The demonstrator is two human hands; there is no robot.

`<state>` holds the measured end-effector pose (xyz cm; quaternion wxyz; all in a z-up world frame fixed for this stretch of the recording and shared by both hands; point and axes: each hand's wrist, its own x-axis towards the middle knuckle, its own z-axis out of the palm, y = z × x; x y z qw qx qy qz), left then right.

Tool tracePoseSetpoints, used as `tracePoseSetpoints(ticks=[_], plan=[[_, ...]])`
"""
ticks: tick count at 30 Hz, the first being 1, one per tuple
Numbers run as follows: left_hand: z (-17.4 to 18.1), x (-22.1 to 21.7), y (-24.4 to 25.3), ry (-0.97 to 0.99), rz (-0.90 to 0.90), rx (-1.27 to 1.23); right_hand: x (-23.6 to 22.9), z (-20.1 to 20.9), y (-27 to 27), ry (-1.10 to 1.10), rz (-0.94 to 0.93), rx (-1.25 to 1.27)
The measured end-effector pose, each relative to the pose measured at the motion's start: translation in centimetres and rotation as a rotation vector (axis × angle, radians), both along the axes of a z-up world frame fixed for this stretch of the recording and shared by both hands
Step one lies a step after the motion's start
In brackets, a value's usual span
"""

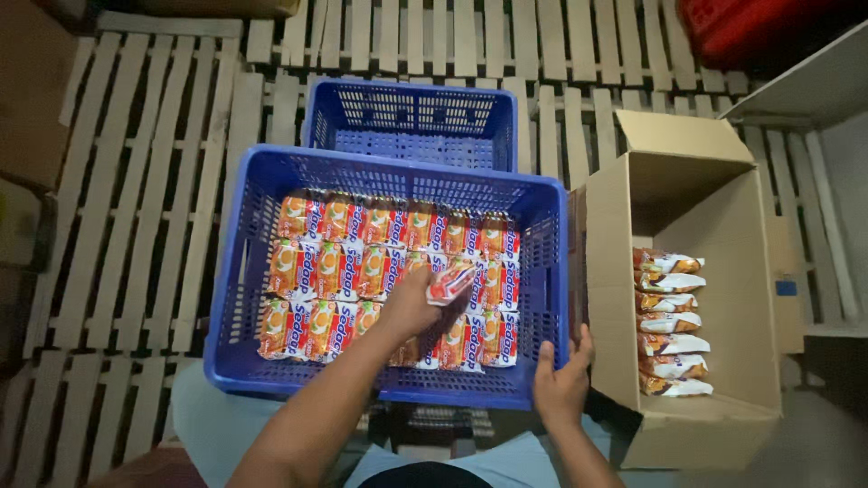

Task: The person transfers packets of instant noodles from a blue plastic basket into a cardboard box. They pick up the packets one by one and place them neatly in rows inside the box.

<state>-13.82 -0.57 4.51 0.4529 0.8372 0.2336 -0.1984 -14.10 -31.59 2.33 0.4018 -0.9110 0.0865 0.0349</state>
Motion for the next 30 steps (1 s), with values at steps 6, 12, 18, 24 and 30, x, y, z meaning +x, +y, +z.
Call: tracePoseSetpoints(ticks=[6, 12, 18, 24, 30], plan=[[7.3, -4.9, -0.2, 0.214, 0.169, -0.291, 0.2, -0.4, -0.3, -0.057, 0.062, -0.068], [2.6, -8.6, -1.0, 0.104, 0.226, -0.206, 0.3, 1.0, 0.7, 0.042, 0.069, -0.163], [4.9, -10.2, -1.2, -0.068, 0.400, -0.519, -0.9, 5.5, 4.2, 0.409, 0.120, -0.334], [11.4, -10.8, -0.4, -0.043, 0.491, -0.599, -4.0, -3.0, 4.6, 0.104, 0.426, 0.062], [7.4, -11.3, 0.6, -0.136, 0.563, -0.716, -4.5, 6.9, 9.8, 0.453, -0.028, 1.066]])
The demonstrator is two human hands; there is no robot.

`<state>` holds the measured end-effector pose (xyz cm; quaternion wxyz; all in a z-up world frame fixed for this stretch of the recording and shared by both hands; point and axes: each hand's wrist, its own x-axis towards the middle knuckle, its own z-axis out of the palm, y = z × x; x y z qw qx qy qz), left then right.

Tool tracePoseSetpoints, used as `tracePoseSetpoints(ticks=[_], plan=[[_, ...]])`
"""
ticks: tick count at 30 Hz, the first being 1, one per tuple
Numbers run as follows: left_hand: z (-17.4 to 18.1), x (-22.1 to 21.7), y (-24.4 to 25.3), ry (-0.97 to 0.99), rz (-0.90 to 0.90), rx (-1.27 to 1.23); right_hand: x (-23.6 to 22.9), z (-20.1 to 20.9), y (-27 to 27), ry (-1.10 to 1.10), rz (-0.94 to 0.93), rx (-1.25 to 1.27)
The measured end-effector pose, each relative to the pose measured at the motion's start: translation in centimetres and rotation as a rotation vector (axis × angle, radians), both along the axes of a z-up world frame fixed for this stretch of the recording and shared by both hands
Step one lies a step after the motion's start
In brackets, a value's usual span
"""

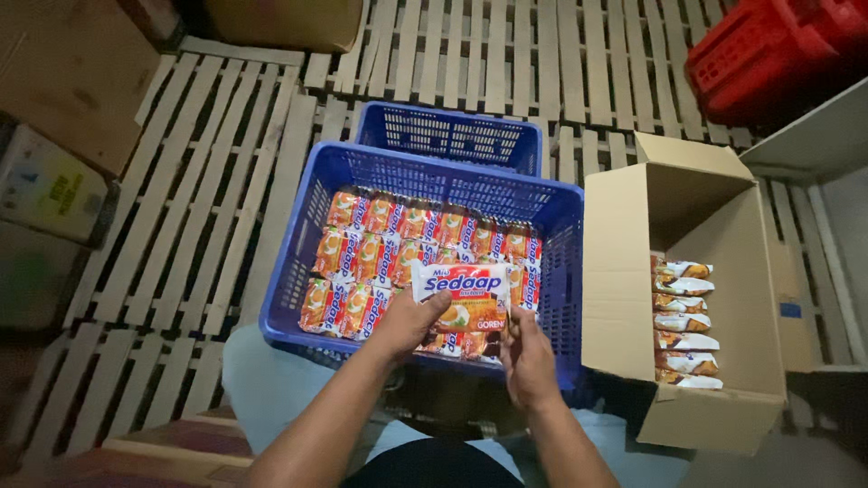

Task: The person transfers packets of instant noodles from a blue plastic basket into a cardboard box. They pick up the packets one by one and place them neatly in rows inside the box.

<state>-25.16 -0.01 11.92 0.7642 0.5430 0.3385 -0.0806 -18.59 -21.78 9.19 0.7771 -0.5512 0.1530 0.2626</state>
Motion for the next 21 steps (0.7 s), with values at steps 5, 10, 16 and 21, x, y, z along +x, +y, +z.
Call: tracePoseSetpoints(ticks=[5, 10, 16, 21], plan=[[4.3, -1.7, -1.8, -0.233, 0.147, -0.108, 0.1, 5.8, 2.4, -0.285, 0.110, -0.104], [4.1, -1.9, -2.0, -0.394, 0.155, -0.255, 0.8, 5.2, 1.5, -0.288, 0.051, -0.201], [5.6, -1.3, -1.9, -0.350, 0.117, -0.166, 1.0, 8.0, 0.0, -0.624, 0.079, -0.325], [7.1, -1.1, -1.4, -0.383, 0.105, -0.112, 2.9, 7.3, -3.6, -1.282, 0.316, -0.646]])
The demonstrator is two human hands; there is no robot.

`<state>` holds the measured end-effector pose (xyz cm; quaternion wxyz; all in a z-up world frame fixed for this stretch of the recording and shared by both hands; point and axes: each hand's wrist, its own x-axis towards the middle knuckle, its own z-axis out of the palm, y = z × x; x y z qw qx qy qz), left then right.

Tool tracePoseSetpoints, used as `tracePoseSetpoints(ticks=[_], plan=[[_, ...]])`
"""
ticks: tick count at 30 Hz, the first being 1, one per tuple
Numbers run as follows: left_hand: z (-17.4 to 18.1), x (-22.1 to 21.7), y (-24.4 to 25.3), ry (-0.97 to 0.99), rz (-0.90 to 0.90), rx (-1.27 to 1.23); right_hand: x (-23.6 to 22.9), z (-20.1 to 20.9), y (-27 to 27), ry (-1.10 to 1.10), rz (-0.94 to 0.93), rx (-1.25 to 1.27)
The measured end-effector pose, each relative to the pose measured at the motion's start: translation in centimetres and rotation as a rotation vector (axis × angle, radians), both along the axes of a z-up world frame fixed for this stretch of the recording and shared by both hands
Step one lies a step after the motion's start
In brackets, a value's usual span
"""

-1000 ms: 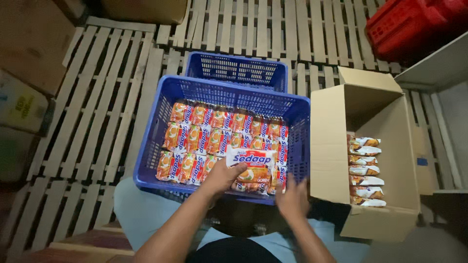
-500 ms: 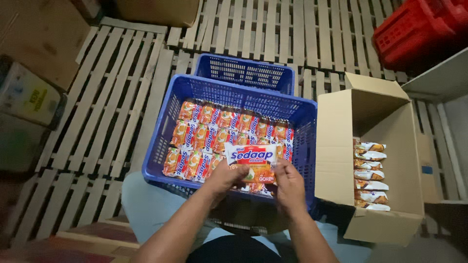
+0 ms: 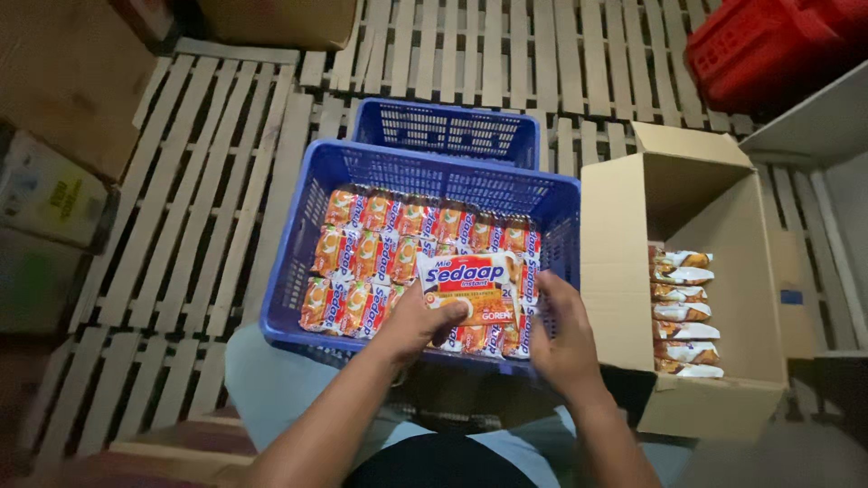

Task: The person transfers packets of instant noodles from a blue plastic basket into a cardboard box. They pick up the packets one by one and place them neatly in rows inside the box.

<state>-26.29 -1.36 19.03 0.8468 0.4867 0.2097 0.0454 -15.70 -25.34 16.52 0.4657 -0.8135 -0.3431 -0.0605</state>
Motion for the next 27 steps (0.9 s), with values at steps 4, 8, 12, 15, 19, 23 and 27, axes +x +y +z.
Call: tracePoseSetpoints(ticks=[4, 8, 12, 15, 19, 23, 27], plan=[[-0.6, 0.7, -1.5, -0.010, -0.054, -0.076, 0.3, 0.7, -0.4, -0.305, 0.085, -0.248], [-0.3, 1.3, -3.2, 0.085, -0.166, -0.199, 1.5, 0.0, -1.2, -0.501, 0.195, -0.116], [-4.4, 1.9, -3.5, 0.109, -0.226, -0.371, 3.2, 0.5, -4.4, -0.487, 0.270, -0.071], [-8.7, 2.6, -4.6, 0.176, -0.327, -0.063, 5.7, 1.3, -6.7, -0.499, 0.253, -0.091], [-7.3, 2.9, -5.0, 0.489, -0.842, 0.909, 9.4, 4.9, -12.3, -0.430, 0.159, -0.306], [-13.5, 2.1, -5.1, 0.461, -0.947, 0.874, 13.5, 8.6, -16.9, -0.538, -0.047, -0.453], [-15.2, 2.8, -4.5, 0.397, -1.079, 1.036, 18.8, 8.6, -19.7, -0.450, -0.072, -0.634]])
